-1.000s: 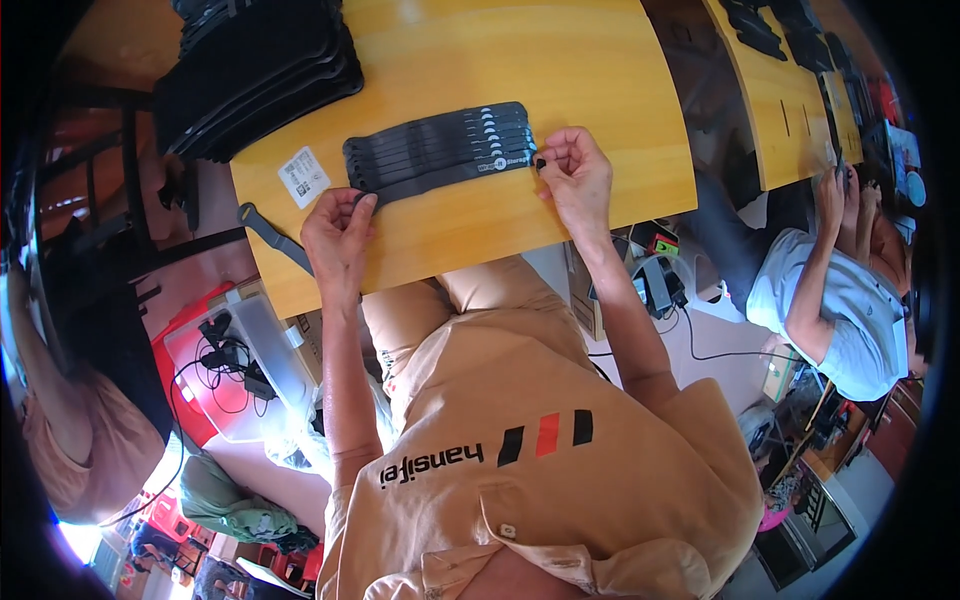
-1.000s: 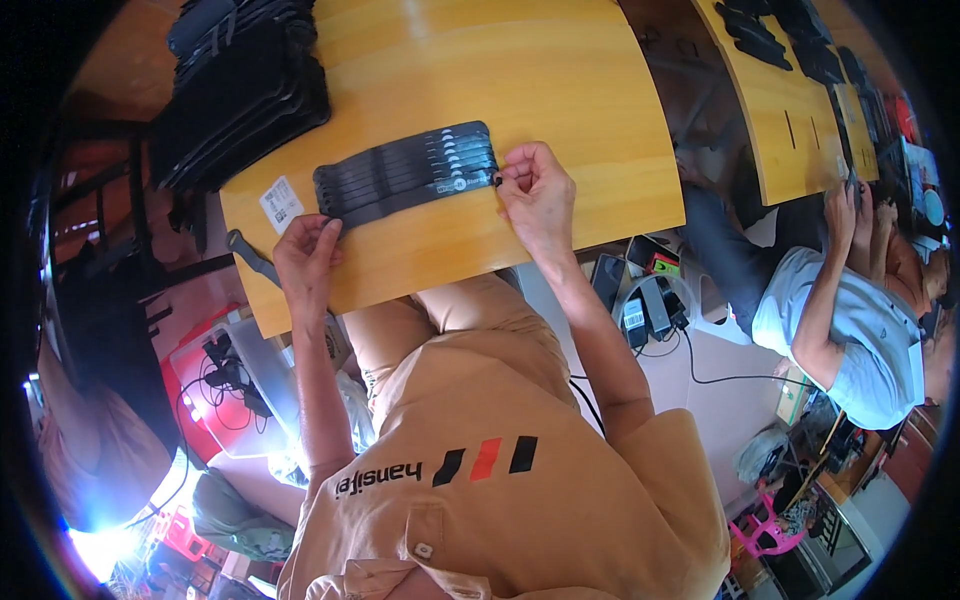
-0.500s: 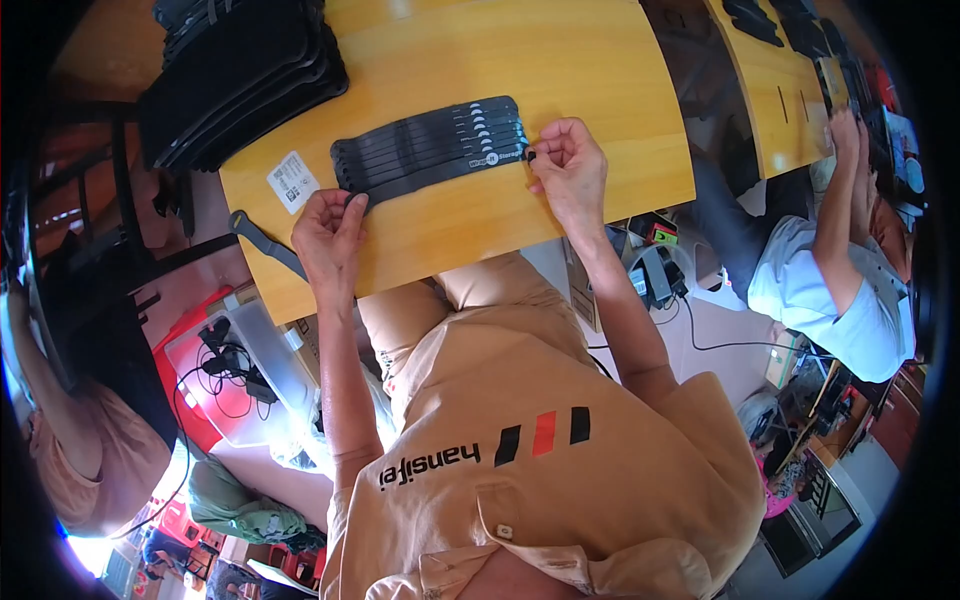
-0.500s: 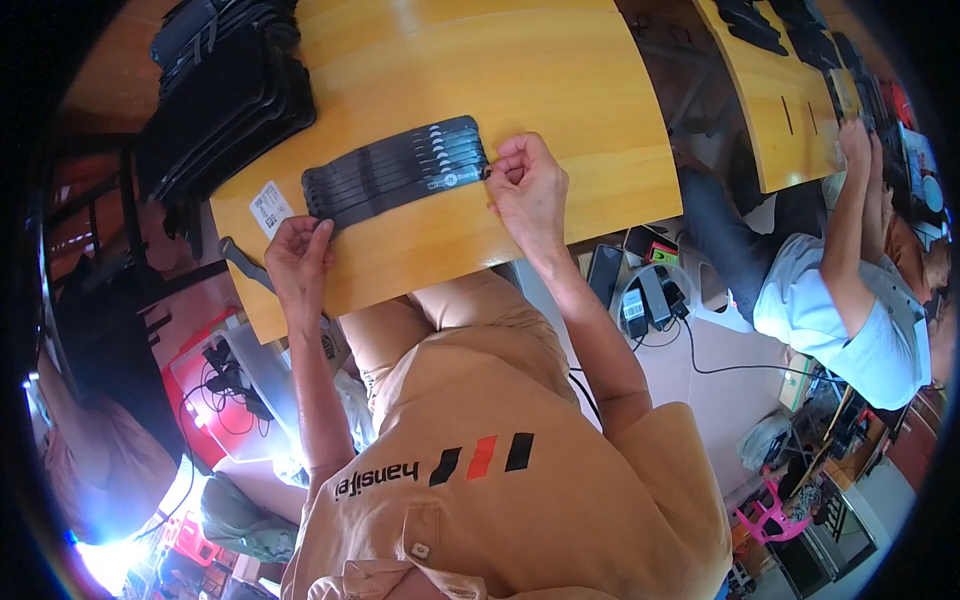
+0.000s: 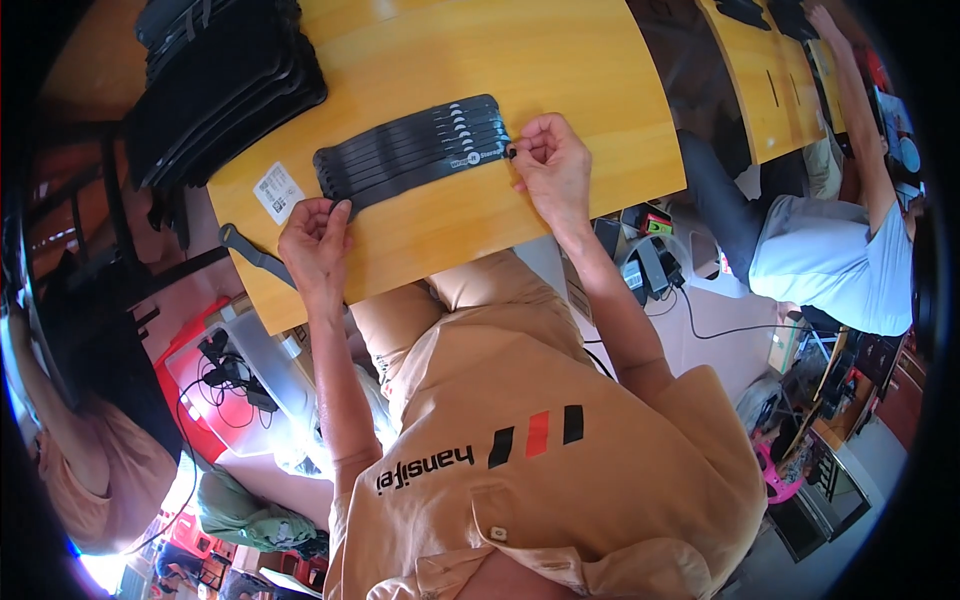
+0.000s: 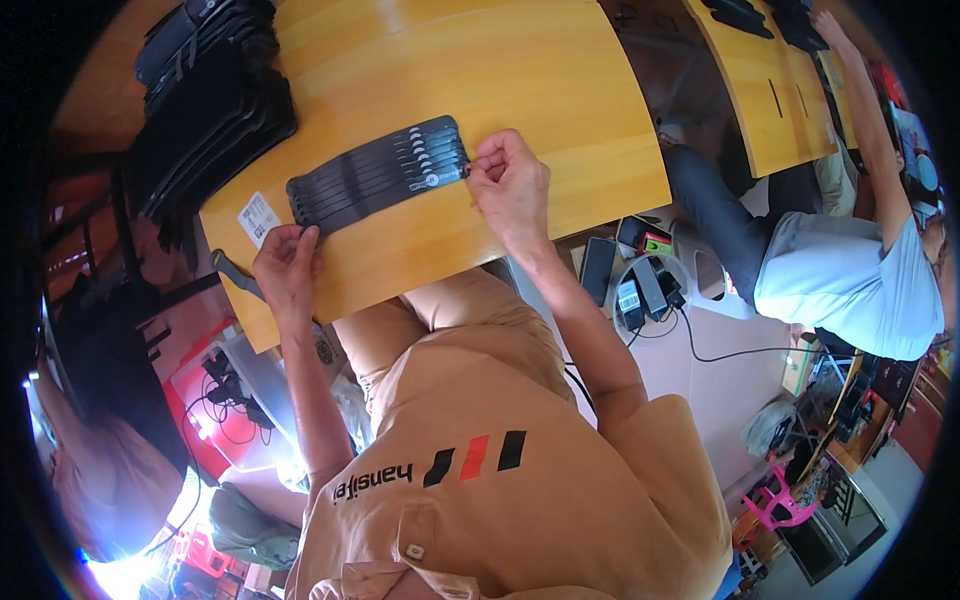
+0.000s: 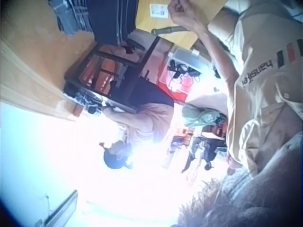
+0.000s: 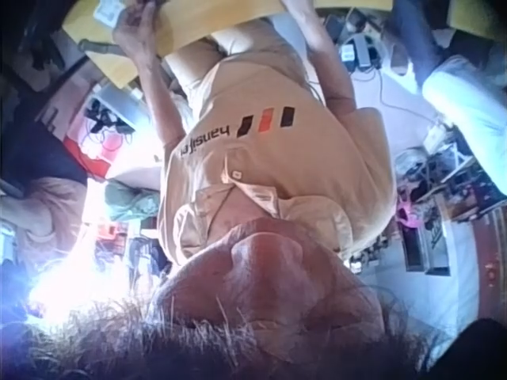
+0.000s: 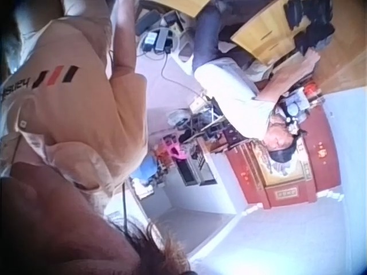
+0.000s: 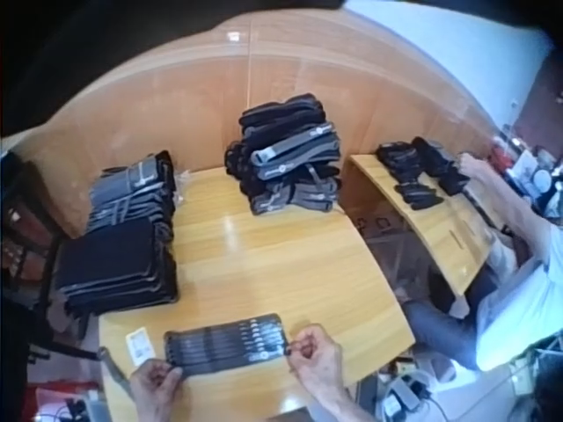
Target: Bundling a stack of black corrugated bellows components using a plastic strap.
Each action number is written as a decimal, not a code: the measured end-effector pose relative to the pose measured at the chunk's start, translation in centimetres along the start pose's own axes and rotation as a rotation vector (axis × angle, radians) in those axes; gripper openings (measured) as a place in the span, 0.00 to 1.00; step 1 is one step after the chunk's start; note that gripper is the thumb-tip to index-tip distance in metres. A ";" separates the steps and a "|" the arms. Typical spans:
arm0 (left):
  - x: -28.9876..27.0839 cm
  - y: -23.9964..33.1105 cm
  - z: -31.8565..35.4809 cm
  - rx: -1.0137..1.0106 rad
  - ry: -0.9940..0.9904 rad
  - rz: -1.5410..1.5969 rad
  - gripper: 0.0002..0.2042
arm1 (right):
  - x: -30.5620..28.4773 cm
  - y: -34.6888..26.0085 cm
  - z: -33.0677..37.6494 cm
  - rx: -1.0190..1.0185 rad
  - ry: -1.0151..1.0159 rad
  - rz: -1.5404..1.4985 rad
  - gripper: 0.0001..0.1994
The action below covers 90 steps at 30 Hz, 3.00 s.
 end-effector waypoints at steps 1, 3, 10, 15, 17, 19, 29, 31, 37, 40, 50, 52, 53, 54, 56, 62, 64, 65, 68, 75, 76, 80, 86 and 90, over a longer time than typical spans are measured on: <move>-0.1 -0.1 -0.1 0.001 0.001 -0.001 0.07 | 0.1 -0.1 0.0 -0.002 -0.001 0.006 0.07; 0.0 -0.3 -0.2 -0.003 -0.010 0.032 0.08 | 0.1 -0.3 0.0 -0.003 -0.004 0.010 0.07; 0.0 0.0 -0.1 -0.001 -0.019 0.014 0.08 | 0.1 -0.3 0.1 -0.012 0.003 0.009 0.06; 0.1 0.0 -0.1 -0.019 -0.021 0.032 0.08 | 0.3 -0.1 0.1 0.001 -0.044 0.062 0.08; 0.1 -0.1 -0.2 -0.021 -0.016 0.018 0.08 | 0.0 -0.4 0.1 -0.022 0.007 0.040 0.05; 0.2 -0.1 -0.2 -0.025 -0.015 0.006 0.08 | 0.0 -0.2 0.0 -0.016 0.005 0.037 0.05; 0.2 0.2 -0.3 -0.008 0.010 -0.033 0.08 | 0.1 -0.7 -0.1 -0.050 0.017 0.064 0.05; 0.3 0.3 -0.3 -0.005 0.013 -0.044 0.08 | 0.1 -0.6 -0.1 -0.068 0.023 0.073 0.05; 0.2 0.4 -0.2 0.026 0.046 -0.094 0.08 | 0.1 -0.6 0.0 -0.113 0.031 0.099 0.05; 0.2 0.5 -0.2 0.039 0.047 -0.108 0.08 | 0.0 -1.0 0.1 -0.104 0.031 0.109 0.05; 0.1 0.3 -0.3 0.072 0.051 -0.150 0.09 | 0.1 -1.0 0.1 -0.157 0.047 0.195 0.06; 0.1 0.6 -0.3 0.089 0.057 -0.170 0.09 | 0.1 -1.1 0.1 -0.162 0.046 0.202 0.06; 0.1 0.7 -0.2 0.074 0.062 -0.196 0.09 | 0.1 -1.1 0.1 -0.165 0.047 0.212 0.06; 0.1 0.7 -0.2 0.059 0.068 -0.221 0.09 | 0.1 -1.0 0.1 -0.169 0.047 0.208 0.06; 0.1 0.4 -0.6 0.086 0.077 -0.257 0.09 | 0.2 -0.9 -0.1 -0.186 0.039 0.237 0.05; -0.1 1.6 -0.3 0.187 0.085 -0.322 0.10 | 0.4 -0.9 -0.4 -0.225 0.021 0.283 0.04; -0.4 1.6 -0.4 0.149 0.091 -0.303 0.11 | 0.4 -1.0 -0.5 -0.229 0.018 0.281 0.04; -0.5 1.0 -0.7 0.141 0.077 -0.266 0.11 | 0.4 -1.0 -0.5 -0.227 0.012 0.283 0.03; -0.7 0.0 -1.0 0.136 0.082 -0.205 0.10 | 0.7 -1.0 -0.6 -0.229 -0.001 0.286 0.03; -1.2 4.1 1.6 0.374 0.255 -0.513 0.11 | -0.4 -0.9 -0.7 -0.246 -0.031 0.265 0.03; -1.4 4.0 1.7 0.374 0.268 -0.510 0.11 | -0.8 -1.5 -0.3 -0.273 -0.018 0.278 0.05; 0.5 6.2 3.7 0.665 0.261 -0.456 0.19 | -0.1 -5.1 1.5 -0.581 -0.010 0.476 0.11; 8.9 5.7 4.7 0.976 -0.062 -0.747 0.38 | 6.1 -5.0 2.3 -0.895 -0.140 0.670 0.22; 8.9 4.4 3.3 0.985 -0.053 -0.866 0.39 | 7.7 -2.5 1.7 -0.875 -0.193 0.942 0.27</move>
Point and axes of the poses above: each hand's wrist, its own z-axis away from the middle knuckle, its own x-axis out of the palm, y = z × x, the point moved 7 cm from there along -z, towards the middle knuckle, and after that the axes turned 5 degrees about y, right-handed, at the moved point
